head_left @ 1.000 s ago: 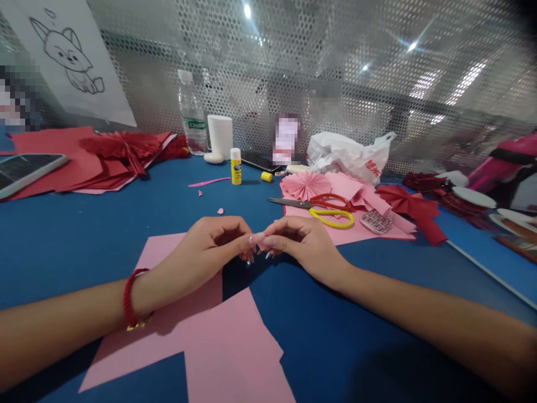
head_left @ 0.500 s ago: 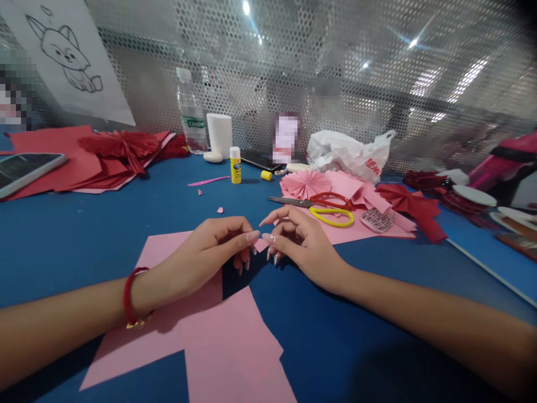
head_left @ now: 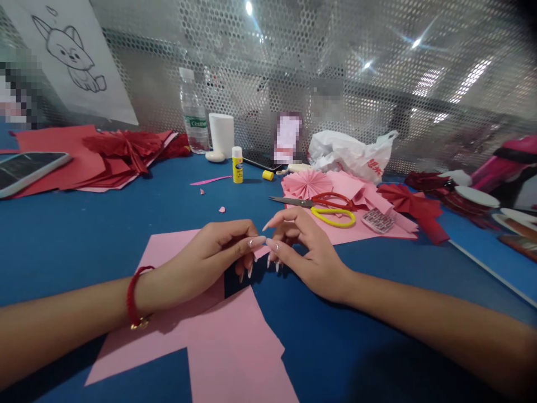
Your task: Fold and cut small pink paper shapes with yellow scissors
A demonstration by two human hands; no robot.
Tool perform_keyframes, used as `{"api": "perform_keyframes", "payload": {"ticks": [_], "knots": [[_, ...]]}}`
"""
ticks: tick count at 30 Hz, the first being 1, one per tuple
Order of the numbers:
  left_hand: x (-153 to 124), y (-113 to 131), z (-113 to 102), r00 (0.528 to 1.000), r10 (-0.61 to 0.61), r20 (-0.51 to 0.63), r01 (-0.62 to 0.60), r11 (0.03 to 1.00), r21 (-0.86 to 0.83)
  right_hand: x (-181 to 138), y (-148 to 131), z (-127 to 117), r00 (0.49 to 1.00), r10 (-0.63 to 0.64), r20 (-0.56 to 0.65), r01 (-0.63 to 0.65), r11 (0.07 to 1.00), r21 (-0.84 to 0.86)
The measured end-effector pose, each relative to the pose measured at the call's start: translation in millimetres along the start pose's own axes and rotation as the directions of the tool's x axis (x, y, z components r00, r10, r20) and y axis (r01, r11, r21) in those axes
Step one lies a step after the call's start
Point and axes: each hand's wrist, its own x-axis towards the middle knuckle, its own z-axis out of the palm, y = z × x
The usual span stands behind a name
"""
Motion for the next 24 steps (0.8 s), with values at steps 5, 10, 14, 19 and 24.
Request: {"api": "perform_keyframes", "payload": {"ticks": [5,10,14,19,24], "knots": [[-2.3,-3.4,0.1,0.997,-0.08,0.002,0.08,0.991,-0.107,-2.3,0.5,2.1,0.996,-0.08,-0.045,0.08,0.997,-0.006],[-1.8,-5.7,-0.3,0.998,-0.062,0.027,0.067,0.964,-0.256,-7.5,-3.7,5.3,0.972,-0.23,-0.042,0.223,0.966,-0.129],[-3.6,-3.3,0.3,0.994,-0.046,0.095,0.077,0.932,-0.353,-8.4,-10.6,2.2,0.951,-0.305,0.048,0.308,0.943,-0.122],[-4.3,0.6,-4.1,0.973,-0.144,0.18,0.203,0.909,-0.365,-8.1,-12.5,-2.1,0.927,-0.371,-0.046,0.356,0.913,-0.2],[-2.5,-0.9,-8.6,0.958,-0.147,0.246,0.214,0.938,-0.273,-7.1,-12.7,-2.4,0.858,-0.514,0.017,0.499,0.824,-0.268]]}}
